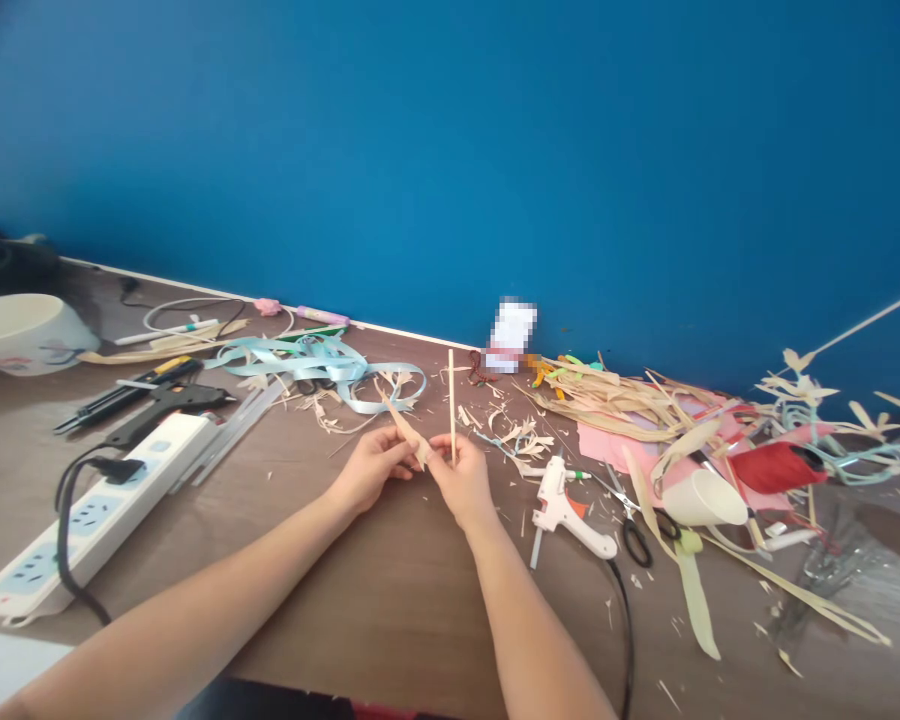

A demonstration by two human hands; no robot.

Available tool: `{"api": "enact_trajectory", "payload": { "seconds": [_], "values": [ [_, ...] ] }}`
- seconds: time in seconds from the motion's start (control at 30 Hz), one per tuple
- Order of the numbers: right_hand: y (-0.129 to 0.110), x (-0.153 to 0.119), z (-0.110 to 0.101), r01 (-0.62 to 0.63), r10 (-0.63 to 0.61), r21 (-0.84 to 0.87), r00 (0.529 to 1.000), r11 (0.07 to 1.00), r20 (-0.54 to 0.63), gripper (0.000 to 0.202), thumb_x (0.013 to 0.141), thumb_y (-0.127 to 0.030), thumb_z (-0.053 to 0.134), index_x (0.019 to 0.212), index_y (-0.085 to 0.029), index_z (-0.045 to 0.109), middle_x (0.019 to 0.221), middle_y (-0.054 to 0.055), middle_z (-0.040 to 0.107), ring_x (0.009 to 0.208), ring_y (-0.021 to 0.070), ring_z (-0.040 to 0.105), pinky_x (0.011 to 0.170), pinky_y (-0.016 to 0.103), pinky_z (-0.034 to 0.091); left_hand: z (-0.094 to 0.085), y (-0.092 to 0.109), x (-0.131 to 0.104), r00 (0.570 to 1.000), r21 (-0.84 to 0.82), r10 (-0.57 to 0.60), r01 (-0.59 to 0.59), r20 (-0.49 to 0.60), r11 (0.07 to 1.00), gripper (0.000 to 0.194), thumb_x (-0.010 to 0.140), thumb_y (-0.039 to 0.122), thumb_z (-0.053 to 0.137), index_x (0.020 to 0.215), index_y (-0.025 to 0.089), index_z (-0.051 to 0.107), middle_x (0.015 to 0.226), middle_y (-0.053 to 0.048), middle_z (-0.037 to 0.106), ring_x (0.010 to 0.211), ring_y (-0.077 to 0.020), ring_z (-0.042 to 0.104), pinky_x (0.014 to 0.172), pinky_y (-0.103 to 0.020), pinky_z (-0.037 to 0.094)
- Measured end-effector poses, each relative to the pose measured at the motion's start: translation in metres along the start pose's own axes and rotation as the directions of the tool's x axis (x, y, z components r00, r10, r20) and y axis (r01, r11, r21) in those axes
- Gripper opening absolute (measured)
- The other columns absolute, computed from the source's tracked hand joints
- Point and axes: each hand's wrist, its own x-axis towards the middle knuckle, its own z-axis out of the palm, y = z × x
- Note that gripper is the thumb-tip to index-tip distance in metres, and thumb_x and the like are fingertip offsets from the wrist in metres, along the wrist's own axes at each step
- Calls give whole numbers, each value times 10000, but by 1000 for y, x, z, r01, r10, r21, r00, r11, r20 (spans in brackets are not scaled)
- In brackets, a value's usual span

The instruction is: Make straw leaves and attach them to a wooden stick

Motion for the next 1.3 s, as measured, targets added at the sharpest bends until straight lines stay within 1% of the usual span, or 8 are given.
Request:
{"api": "enact_trajectory", "payload": {
  "seconds": [0.17, 0.37, 0.6, 0.7, 0.8, 0.97, 1.1, 1.3],
  "values": [
    [-3, -4, 2, 127, -123, -188, 992, 974, 36, 80, 705, -261, 527, 709, -185, 554, 607, -1, 556, 544, 131, 499, 524, 236, 393, 1, 1, 0, 999, -14, -46, 46, 12, 999, 209, 624, 279, 612, 720, 102, 555, 638, -48, 619, 527, -92, 570, 435, -147, 421],
    [-8, -10, 4, 327, -315, -424, 944, 844, 102, 121, 723, -172, 474, 761, -197, 586, 722, 31, 556, 671, 154, 520, 615, 254, 403, 1, 1, 1, 994, -53, -98, 96, -43, 994, 142, 619, 237, 586, 659, 107, 544, 568, -40, 612, 478, -80, 552, 445, -153, 428],
    [-7, -10, 2, 359, -347, -499, 930, 789, 121, 177, 723, -142, 464, 812, -203, 604, 767, 36, 562, 689, 150, 543, 652, 254, 411, -1, -1, 2, 997, -131, -79, 76, -16, 988, 354, 697, 443, 514, 711, 93, 565, 629, -70, 623, 490, -94, 560, 428, -175, 436],
    [-7, -11, 2, 357, -341, -495, 932, 792, 127, 171, 725, -154, 471, 811, -203, 610, 775, 38, 562, 685, 152, 541, 635, 252, 409, 0, 1, 1, 998, -94, -63, 62, -11, 994, 349, 657, 436, 577, 695, 89, 568, 627, -61, 618, 492, -80, 551, 439, -160, 434],
    [-7, -9, 1, 312, -296, -412, 949, 856, 104, 112, 726, -209, 499, 738, -198, 609, 731, 29, 567, 655, 152, 533, 603, 251, 406, 1, 3, 0, 997, -58, -61, 59, -38, 997, 281, 595, 350, 654, 667, 96, 558, 587, -34, 600, 483, -71, 539, 447, -154, 433],
    [0, -2, -2, 77, -76, -137, 997, 988, 9, 122, 709, -289, 541, 703, -177, 589, 631, 9, 592, 582, 140, 524, 570, 249, 405, 1, 5, -1, 997, -34, -63, 61, -48, 998, 244, 610, 334, 640, 686, 113, 569, 564, -23, 587, 523, -96, 555, 433, -159, 418],
    [5, 0, -1, -19, 24, -68, 997, 997, 72, 166, 672, -332, 589, 668, -167, 592, 593, -3, 585, 520, 109, 478, 499, 219, 362, 0, 3, -1, 1000, 7, -14, 14, 2, 1000, 241, 637, 339, 621, 677, 104, 587, 578, -23, 574, 518, -78, 521, 454, -164, 423],
    [5, 1, 1, -201, 192, 105, 977, 974, 93, 188, 653, -333, 602, 620, -164, 525, 404, -84, 390, 329, 33, 249, 342, 181, 207, 1, 1, -3, 998, 42, 0, -2, 60, 999, 246, 625, 302, 639, 761, 107, 576, 644, -17, 564, 572, -80, 522, 466, -163, 426]
  ]
}}
